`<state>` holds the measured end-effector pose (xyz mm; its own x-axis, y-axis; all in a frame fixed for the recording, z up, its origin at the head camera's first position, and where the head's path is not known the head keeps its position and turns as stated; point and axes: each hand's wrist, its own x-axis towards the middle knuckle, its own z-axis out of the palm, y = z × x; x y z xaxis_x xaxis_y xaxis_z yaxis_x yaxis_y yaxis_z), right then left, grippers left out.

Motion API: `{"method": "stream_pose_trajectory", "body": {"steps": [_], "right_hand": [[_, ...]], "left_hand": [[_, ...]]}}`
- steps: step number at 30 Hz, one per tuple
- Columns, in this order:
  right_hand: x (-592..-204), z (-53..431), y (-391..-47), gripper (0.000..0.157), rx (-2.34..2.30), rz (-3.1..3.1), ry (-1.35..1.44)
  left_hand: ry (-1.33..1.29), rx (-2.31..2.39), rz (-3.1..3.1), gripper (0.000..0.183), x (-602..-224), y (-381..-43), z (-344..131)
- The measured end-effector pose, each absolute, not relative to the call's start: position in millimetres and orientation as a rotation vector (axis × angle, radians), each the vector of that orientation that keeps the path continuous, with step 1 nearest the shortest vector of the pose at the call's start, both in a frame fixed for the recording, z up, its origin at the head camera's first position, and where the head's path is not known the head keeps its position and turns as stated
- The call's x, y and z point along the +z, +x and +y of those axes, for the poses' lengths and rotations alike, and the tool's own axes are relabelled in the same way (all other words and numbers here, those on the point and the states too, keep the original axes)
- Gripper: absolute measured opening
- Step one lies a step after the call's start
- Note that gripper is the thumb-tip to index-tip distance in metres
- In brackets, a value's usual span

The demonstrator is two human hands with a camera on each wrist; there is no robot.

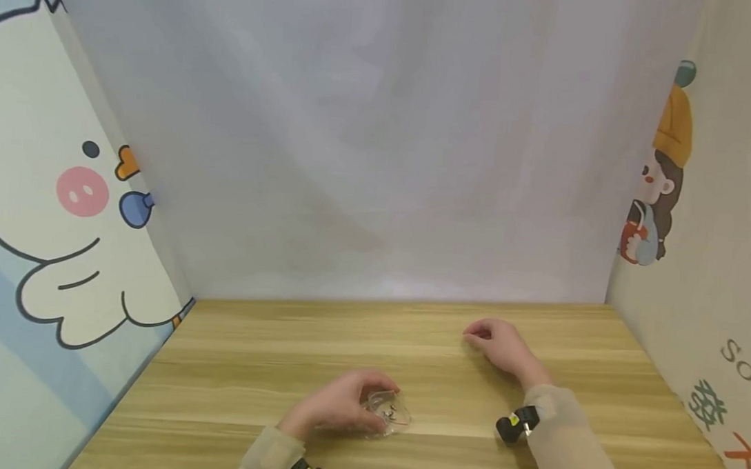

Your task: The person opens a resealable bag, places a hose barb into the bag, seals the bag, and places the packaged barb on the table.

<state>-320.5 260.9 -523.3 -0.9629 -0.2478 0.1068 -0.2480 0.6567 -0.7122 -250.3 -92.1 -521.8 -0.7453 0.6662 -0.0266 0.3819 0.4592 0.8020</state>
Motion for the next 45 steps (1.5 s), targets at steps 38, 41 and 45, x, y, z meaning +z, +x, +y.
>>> {"method": "stream_pose_trajectory", "body": {"steps": [38,41,45], "right_hand": [[-503,180,-245,0.008,1.501,-2.722,1.050],[-503,175,-241,0.008,1.507,-2.716,1.069],[-504,169,-238,0.009,1.502,-2.718,1.082]], "left_hand": [[0.890,1.148,2.411,0.058,-521,-254,-92],[0.885,1.152,2.409,0.057,-522,-254,-92],[0.865,1.159,2.408,0.057,-522,-253,-93]]}}
